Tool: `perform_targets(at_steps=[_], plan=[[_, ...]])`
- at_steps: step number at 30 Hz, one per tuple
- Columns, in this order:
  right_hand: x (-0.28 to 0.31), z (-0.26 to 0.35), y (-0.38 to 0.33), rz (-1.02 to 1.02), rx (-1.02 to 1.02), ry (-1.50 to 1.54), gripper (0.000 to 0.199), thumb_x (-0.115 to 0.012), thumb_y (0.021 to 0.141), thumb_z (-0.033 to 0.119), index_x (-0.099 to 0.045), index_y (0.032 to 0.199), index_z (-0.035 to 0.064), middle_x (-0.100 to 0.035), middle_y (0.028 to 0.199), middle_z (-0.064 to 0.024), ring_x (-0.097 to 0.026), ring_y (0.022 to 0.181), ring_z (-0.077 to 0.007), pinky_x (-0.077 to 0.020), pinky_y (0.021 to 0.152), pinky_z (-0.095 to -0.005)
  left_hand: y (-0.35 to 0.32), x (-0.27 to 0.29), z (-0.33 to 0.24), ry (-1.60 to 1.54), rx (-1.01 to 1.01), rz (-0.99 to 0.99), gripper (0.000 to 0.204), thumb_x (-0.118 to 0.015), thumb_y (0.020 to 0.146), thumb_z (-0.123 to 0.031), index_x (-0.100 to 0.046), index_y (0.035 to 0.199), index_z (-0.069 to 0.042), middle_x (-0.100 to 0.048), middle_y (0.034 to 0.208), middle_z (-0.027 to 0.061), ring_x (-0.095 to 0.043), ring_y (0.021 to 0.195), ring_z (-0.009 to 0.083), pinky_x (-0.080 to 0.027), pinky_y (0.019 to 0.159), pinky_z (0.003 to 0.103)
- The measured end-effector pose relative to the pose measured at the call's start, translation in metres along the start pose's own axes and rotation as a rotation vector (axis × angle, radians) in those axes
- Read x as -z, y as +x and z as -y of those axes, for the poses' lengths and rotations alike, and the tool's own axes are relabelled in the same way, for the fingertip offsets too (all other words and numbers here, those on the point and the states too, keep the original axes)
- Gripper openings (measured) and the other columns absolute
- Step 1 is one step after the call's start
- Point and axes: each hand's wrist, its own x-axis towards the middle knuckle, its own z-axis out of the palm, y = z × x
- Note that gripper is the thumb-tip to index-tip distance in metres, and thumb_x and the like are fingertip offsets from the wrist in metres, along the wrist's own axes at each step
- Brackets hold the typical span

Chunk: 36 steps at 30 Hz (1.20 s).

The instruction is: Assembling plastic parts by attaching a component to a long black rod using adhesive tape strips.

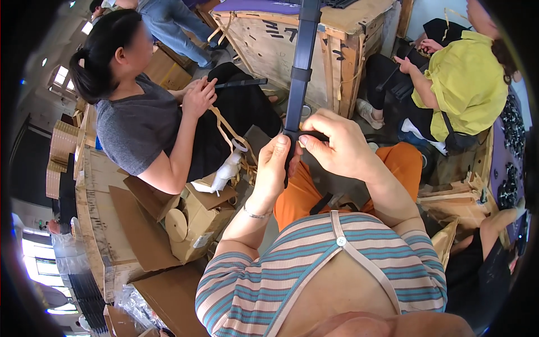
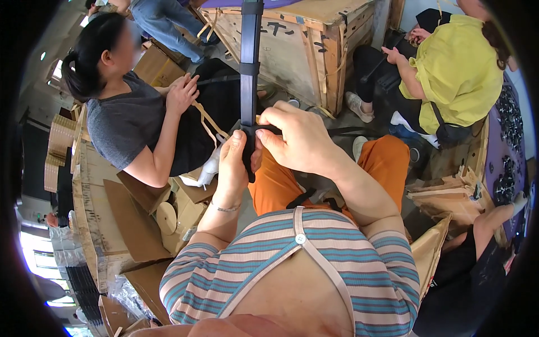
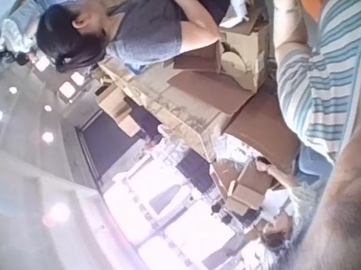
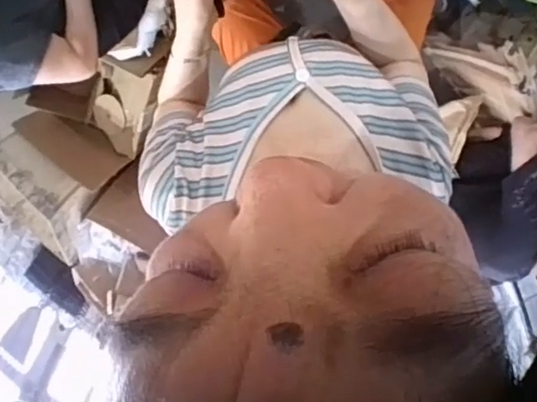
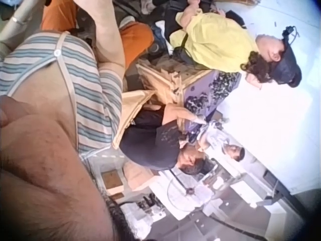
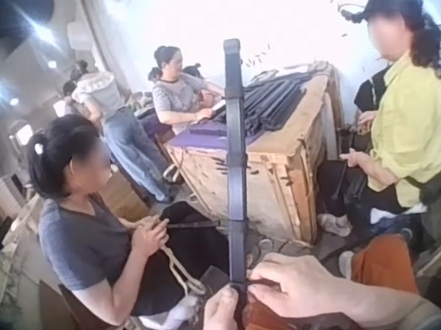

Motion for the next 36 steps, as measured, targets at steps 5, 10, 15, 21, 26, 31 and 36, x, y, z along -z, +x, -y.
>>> perform_targets(at_steps=[5,10,15,21,26,31,36], plan=[[-0.012,-0.006,0.000,-0.059,-0.001,0.069,0.012,-0.060,0.077,0.015,-0.058,0.081,0.0041,-0.058,0.074,-0.0107,-0.058,0.064,-0.0303,-0.0451,0.056,-0.0362,0.001,-0.002,0.003,-0.134,0.072,0.057,0.044,-0.040,0.093,-0.041,-0.047,0.072,-0.004,-0.040,0.050,0.0000,-0.034,0.041,0.0069,-0.027,0.039,0.020],[-0.021,-0.007,0.001,-0.061,-0.005,0.177,0.006,-0.056,0.078,0.001,-0.057,0.082,-0.0028,-0.057,0.071,-0.0096,-0.058,0.057,-0.0131,-0.0434,0.051,-0.0250,0.001,0.002,0.002,-0.192,0.088,0.095,0.045,-0.039,0.094,-0.040,-0.045,0.069,-0.003,-0.038,0.047,0.0010,-0.031,0.037,0.0078,-0.025,0.036,0.021],[-0.019,-0.001,0.003,-0.064,-0.103,0.366,0.006,-0.053,0.080,0.002,-0.057,0.077,-0.0023,-0.058,0.058,-0.0063,-0.056,0.052,-0.0088,-0.0420,0.048,-0.0231,0.005,0.006,-0.001,-0.234,0.155,0.166,0.046,-0.038,0.093,-0.042,-0.044,0.068,-0.003,-0.037,0.047,0.0012,-0.029,0.036,0.0081,-0.024,0.035,0.022],[-0.031,-0.004,0.011,0.021,-0.194,0.443,0.009,-0.052,0.080,0.003,-0.055,0.074,-0.0018,-0.061,0.057,-0.0074,-0.057,0.051,-0.0098,-0.0435,0.049,-0.0230,0.004,0.016,0.002,-0.436,0.347,0.166,0.052,-0.032,0.092,-0.049,-0.043,0.066,-0.006,-0.032,0.047,-0.0007,-0.027,0.036,0.0081,-0.022,0.034,0.022],[-0.082,-0.094,0.001,0.105,-0.447,0.141,0.020,-0.052,0.078,0.020,-0.063,0.071,0.0047,-0.060,0.065,-0.0150,-0.060,0.063,-0.0292,-0.0461,0.058,-0.0363,-0.004,0.009,0.000,-0.370,0.112,0.526,0.053,-0.038,0.090,-0.050,-0.045,0.067,-0.003,-0.035,0.047,-0.0001,-0.032,0.036,0.0077,-0.022,0.033,0.021],[-0.045,-0.056,0.007,0.034,-0.420,0.479,0.021,-0.048,0.089,0.018,-0.057,0.090,-0.0007,-0.057,0.072,-0.0049,-0.052,0.069,-0.0085,-0.0427,0.063,-0.0261,-0.001,0.004,-0.031,-0.567,0.222,0.722,0.055,-0.039,0.089,-0.052,-0.044,0.067,-0.002,-0.035,0.047,0.0001,-0.030,0.038,0.0069,-0.023,0.033,0.020],[-0.024,0.000,0.012,-0.028,-0.202,0.950,0.025,-0.049,0.092,0.025,-0.055,0.100,0.0022,-0.057,0.083,0.0002,-0.051,0.076,-0.0065,-0.0415,0.070,-0.0209,0.004,0.005,-0.029,-0.768,0.392,0.645,0.054,-0.034,0.090,-0.053,-0.040,0.067,-0.005,-0.030,0.048,-0.0017,-0.026,0.037,0.0068,-0.021,0.032,0.020]])
